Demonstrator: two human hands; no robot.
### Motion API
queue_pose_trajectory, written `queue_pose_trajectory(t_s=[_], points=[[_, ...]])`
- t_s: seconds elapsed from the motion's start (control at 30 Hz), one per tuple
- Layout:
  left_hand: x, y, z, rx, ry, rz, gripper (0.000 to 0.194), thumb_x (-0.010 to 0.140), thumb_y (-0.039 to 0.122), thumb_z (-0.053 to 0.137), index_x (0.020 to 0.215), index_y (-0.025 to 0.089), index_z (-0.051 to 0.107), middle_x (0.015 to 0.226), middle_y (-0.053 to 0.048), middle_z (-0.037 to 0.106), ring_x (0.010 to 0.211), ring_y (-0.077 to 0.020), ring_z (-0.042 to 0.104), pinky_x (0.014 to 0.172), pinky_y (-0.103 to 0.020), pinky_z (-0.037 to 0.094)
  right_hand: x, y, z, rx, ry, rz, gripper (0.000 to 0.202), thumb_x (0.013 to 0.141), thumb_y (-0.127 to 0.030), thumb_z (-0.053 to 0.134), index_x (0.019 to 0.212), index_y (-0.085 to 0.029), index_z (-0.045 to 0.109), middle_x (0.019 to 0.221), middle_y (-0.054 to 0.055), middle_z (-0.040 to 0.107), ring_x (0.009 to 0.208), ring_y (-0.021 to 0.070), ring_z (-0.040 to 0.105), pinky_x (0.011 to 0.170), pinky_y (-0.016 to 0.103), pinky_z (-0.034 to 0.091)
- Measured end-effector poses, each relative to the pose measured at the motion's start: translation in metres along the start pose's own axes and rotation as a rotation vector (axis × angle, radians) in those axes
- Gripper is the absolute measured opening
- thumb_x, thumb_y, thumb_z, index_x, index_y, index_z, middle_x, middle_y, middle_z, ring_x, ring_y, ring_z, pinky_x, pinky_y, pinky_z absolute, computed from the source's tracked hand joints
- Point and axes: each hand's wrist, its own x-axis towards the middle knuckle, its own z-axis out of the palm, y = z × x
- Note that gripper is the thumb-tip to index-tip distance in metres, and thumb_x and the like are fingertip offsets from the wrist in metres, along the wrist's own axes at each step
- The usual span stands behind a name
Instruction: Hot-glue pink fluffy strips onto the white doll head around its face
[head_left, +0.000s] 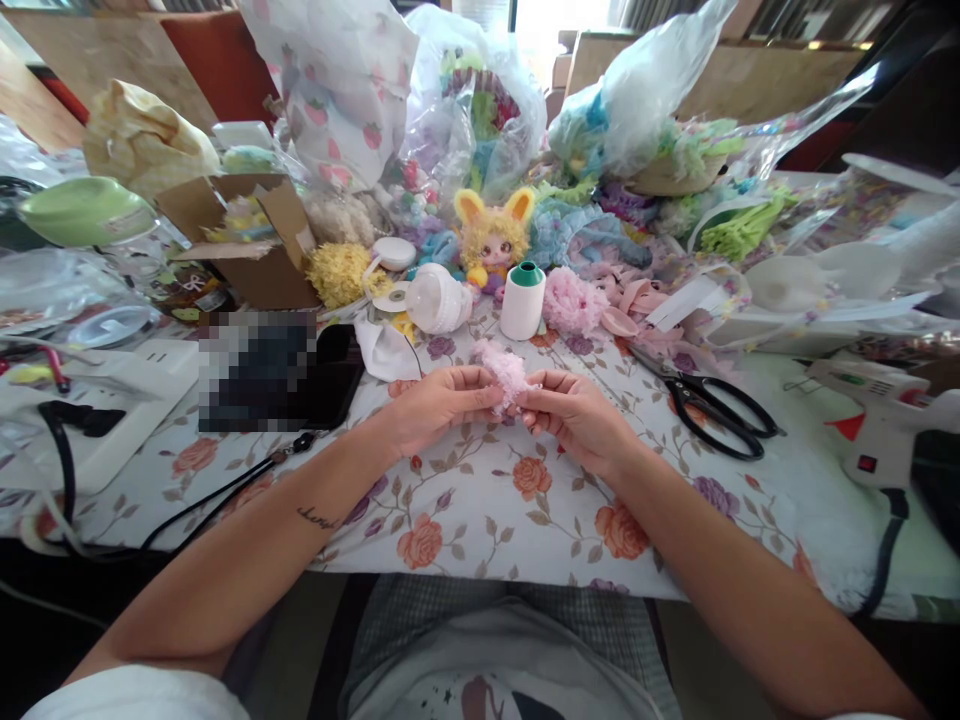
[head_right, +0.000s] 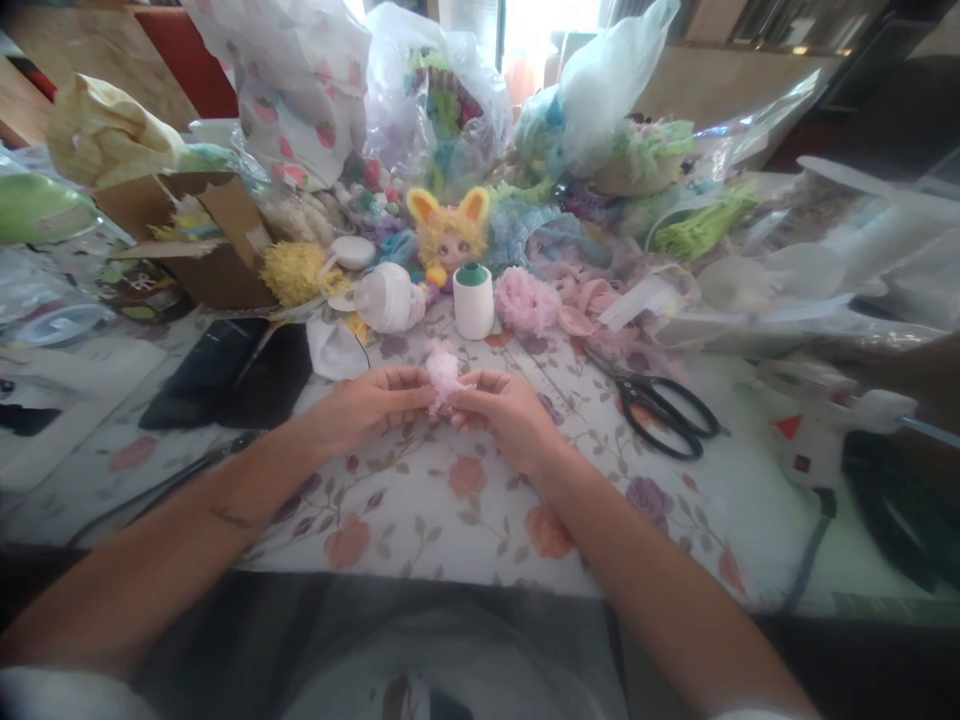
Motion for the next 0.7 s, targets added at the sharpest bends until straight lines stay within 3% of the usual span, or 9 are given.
queue_pose_trajectory(t_s=[0.07, 0.17, 0.33, 0.6, 0.7], points=[[0.0, 0.0, 0.0012, -0.033, -0.027, -0.001, 0.019, 0.075, 0.027, 0.074, 0.088, 0.014, 0.069, 0.087, -0.005, 0.069, 0.083, -0.0146, 0.065, 0.083, -0.029, 0.049, 0.0005, 0.0001, -0.0001, 0.016, 0.003, 0.006, 0.013, 0.068, -0.021, 0.078, 0.071, -0.013, 0.067, 0.064, 0.001, 0.067, 0.051, 0.0054, 0.058, 0.049, 0.014, 0.048], [-0.0012, 0.0011, 0.0029, 0.105, -0.024, 0.028, 0.019, 0.075, 0.027, 0.073, 0.088, 0.014, 0.07, 0.086, -0.004, 0.07, 0.078, -0.0134, 0.064, 0.076, -0.026, 0.048, 0.0009, 0.0021, 0.0006, 0.013, 0.003, 0.019, 0.015, 0.067, -0.021, 0.079, 0.072, -0.013, 0.067, 0.061, 0.0, 0.066, 0.051, 0.0057, 0.058, 0.049, 0.014, 0.047], [-0.0034, 0.002, 0.0066, 0.386, 0.18, 0.121, 0.015, 0.07, 0.028, 0.076, 0.07, 0.014, 0.07, 0.066, 0.0, 0.067, 0.064, -0.0106, 0.057, 0.061, -0.021, 0.043, 0.0004, 0.0087, 0.0028, -0.018, 0.001, -0.014, 0.019, 0.069, -0.026, 0.079, 0.076, -0.015, 0.065, 0.065, 0.002, 0.069, 0.054, 0.0088, 0.062, 0.05, 0.017, 0.05], [-0.0056, 0.0059, 0.0069, 0.331, 0.153, 0.071, 0.012, 0.073, 0.026, 0.072, 0.073, 0.014, 0.072, 0.068, -0.001, 0.068, 0.063, -0.0096, 0.055, 0.06, -0.02, 0.042, 0.0, 0.0063, 0.0066, -0.115, 0.023, -0.037, 0.022, 0.068, -0.029, 0.079, 0.077, -0.016, 0.064, 0.064, 0.001, 0.068, 0.054, 0.0109, 0.062, 0.051, 0.021, 0.051], [-0.006, 0.0068, 0.0075, 0.376, 0.234, 0.065, 0.012, 0.071, 0.026, 0.072, 0.072, 0.014, 0.071, 0.061, 0.0, 0.064, 0.057, -0.009, 0.051, 0.055, -0.021, 0.039, 0.0014, 0.0091, 0.0046, -0.236, 0.064, -0.098, 0.02, 0.07, -0.031, 0.076, 0.08, -0.016, 0.066, 0.062, 0.002, 0.068, 0.055, 0.0147, 0.064, 0.055, 0.027, 0.054]])
